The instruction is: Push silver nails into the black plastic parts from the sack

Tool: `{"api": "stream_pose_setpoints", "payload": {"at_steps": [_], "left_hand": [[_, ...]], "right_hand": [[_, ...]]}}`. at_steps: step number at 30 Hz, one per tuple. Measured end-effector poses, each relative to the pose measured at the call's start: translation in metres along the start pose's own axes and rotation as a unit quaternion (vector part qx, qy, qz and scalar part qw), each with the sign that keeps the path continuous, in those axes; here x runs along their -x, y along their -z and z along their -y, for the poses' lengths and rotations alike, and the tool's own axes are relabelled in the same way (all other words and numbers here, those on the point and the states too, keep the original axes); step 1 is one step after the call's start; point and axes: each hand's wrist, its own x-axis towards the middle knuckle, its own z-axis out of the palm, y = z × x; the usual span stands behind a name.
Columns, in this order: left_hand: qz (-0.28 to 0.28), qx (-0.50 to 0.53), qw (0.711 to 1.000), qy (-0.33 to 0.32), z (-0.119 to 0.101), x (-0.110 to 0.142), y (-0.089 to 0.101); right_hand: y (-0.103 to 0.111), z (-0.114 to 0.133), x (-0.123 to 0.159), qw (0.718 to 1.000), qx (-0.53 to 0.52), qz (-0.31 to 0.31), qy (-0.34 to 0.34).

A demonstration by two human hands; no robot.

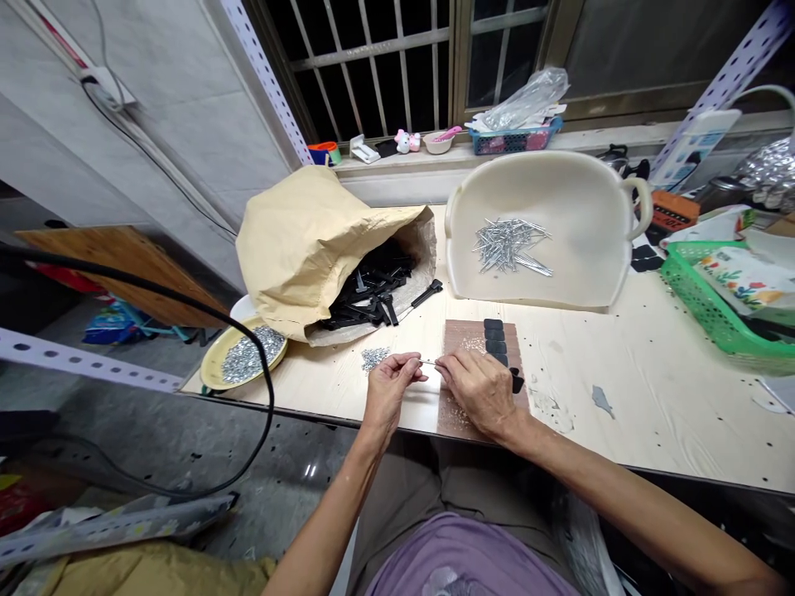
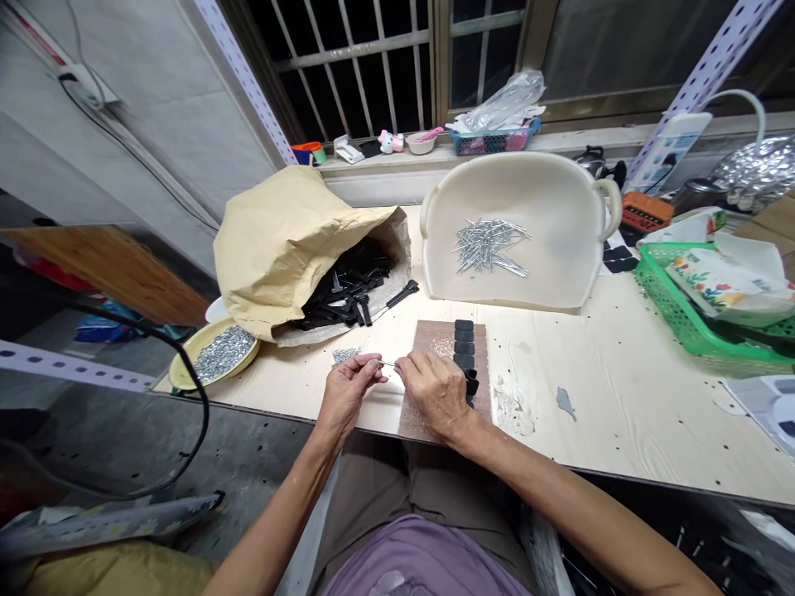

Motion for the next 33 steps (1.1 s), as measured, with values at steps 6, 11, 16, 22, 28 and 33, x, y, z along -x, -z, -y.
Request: {"api": "stream_pose_setpoints", "payload": {"at_steps": [6,11,16,22,28,33], "left_hand": [[0.024,-0.036,0.999,-0.008,0.003,-0.004,-0.012],[0.034,-0.089,0.995,-0.028,0.002,-0.009,-0.034],[0.078,-0.048,0.995,0.027,0.008,-0.017,-0.054],[0.085,-0.030,0.994,0.060,0.014,-0.024,-0.069],[0.077,0.021,0.993,0.083,0.014,-0.025,-0.082],[0.082,0.014,0.994,0.069,0.017,-0.027,-0.086]], "right_hand": [[0.000,-0.015,0.005,0.988,-0.103,0.059,-0.099],[0.000,-0.039,0.007,0.922,-0.283,0.162,-0.210],[0.011,-0.052,0.013,0.927,-0.264,0.118,-0.239],[0.016,-0.054,0.021,0.963,-0.163,0.038,-0.213],[0.017,-0.057,0.022,0.987,-0.039,0.006,-0.155],[0.018,-0.062,0.024,0.981,-0.066,0.042,-0.180]]}}
